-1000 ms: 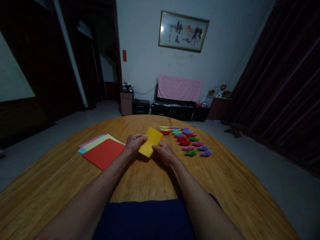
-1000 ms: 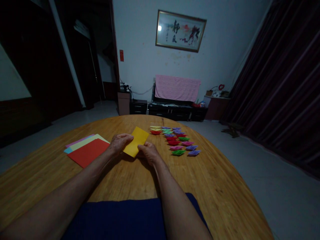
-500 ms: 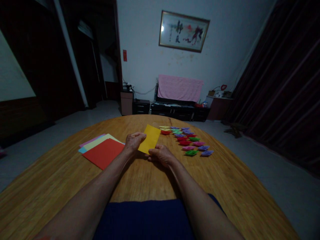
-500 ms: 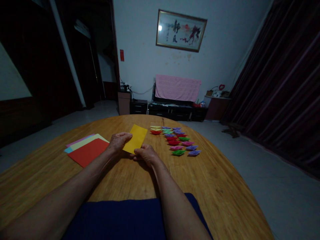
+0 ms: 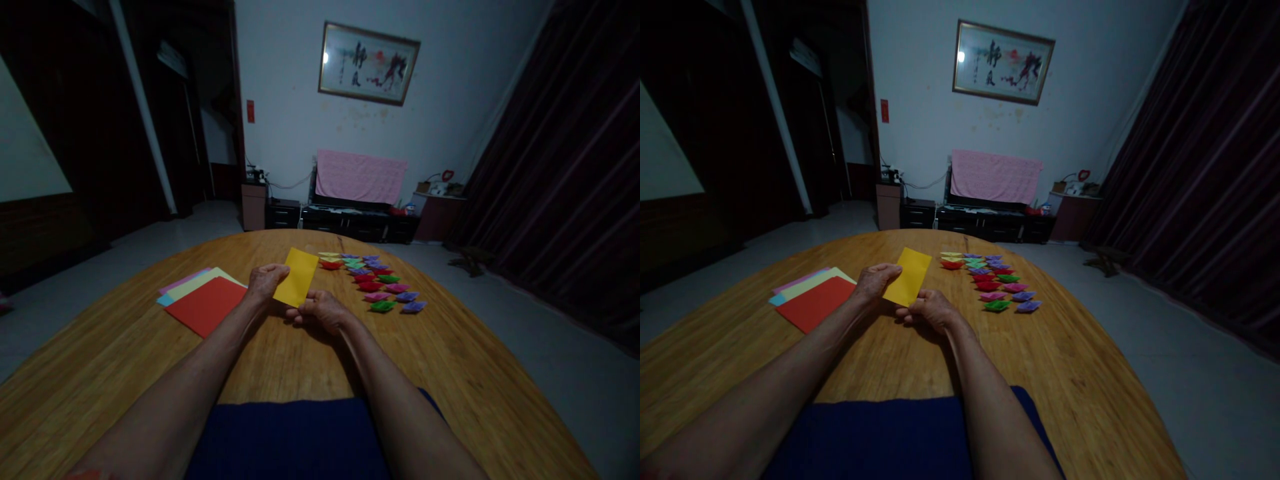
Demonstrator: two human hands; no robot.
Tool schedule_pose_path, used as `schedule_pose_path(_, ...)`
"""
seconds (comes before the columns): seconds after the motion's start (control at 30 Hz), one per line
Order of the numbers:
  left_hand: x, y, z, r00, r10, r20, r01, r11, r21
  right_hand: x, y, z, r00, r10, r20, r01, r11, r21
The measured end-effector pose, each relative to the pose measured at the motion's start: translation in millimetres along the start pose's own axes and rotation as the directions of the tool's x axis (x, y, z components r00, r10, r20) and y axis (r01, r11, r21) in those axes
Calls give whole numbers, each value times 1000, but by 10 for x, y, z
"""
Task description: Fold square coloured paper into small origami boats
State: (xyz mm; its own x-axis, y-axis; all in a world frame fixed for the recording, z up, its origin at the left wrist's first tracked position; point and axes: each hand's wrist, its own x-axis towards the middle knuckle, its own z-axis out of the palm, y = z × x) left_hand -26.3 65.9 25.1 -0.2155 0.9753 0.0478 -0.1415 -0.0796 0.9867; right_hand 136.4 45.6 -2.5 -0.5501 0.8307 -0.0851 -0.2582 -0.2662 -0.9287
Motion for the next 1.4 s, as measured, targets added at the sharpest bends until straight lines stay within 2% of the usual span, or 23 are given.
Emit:
schedule_pose_path(0.1, -19, 6, 11, 1000, 7, -1, -7, 1000, 7, 2, -21, -53, 999, -32, 27, 32, 999, 6)
schedule_pose_path(0.27, -101, -25, 93, 996, -49, 81, 45, 998, 45, 39, -19, -30, 978, -146, -148, 151, 988, 26)
schedule_pose_path(0.37, -128, -30, 116, 992, -66, 104, 61, 997, 57, 46, -35, -1, 978, -124, -169, 130, 991, 23)
schedule_pose_path(0.5, -121, 8, 93, 993, -57, 106, 55, 998, 24, 17, -106, -32, 990, -55, -133, 56, 998, 4)
schedule_pose_path(0.6, -103, 11, 71, 995, -42, 86, 40, 999, 17, -3, -150, -69, 987, -67, -147, 68, 998, 6)
schedule_pose_path(0.83, -127, -48, 73, 984, -86, 158, 75, 994, 75, 38, -157, -143, 904, -198, -378, 229, 973, 38)
schedule_pose_path(1.0, -148, -53, 69, 982, -118, 147, 108, 991, 74, 41, -139, -141, 910, -194, -367, 211, 977, 8)
schedule_pose_path(1.2, -107, -85, 35, 962, -157, 223, 124, 980, 153, 81, -65, -213, 868, -315, -384, 293, 949, -118)
schedule_pose_path(1.4, -136, -22, 40, 963, -187, 193, 155, 973, 169, 80, -69, -220, 886, -300, -352, 265, 953, -146)
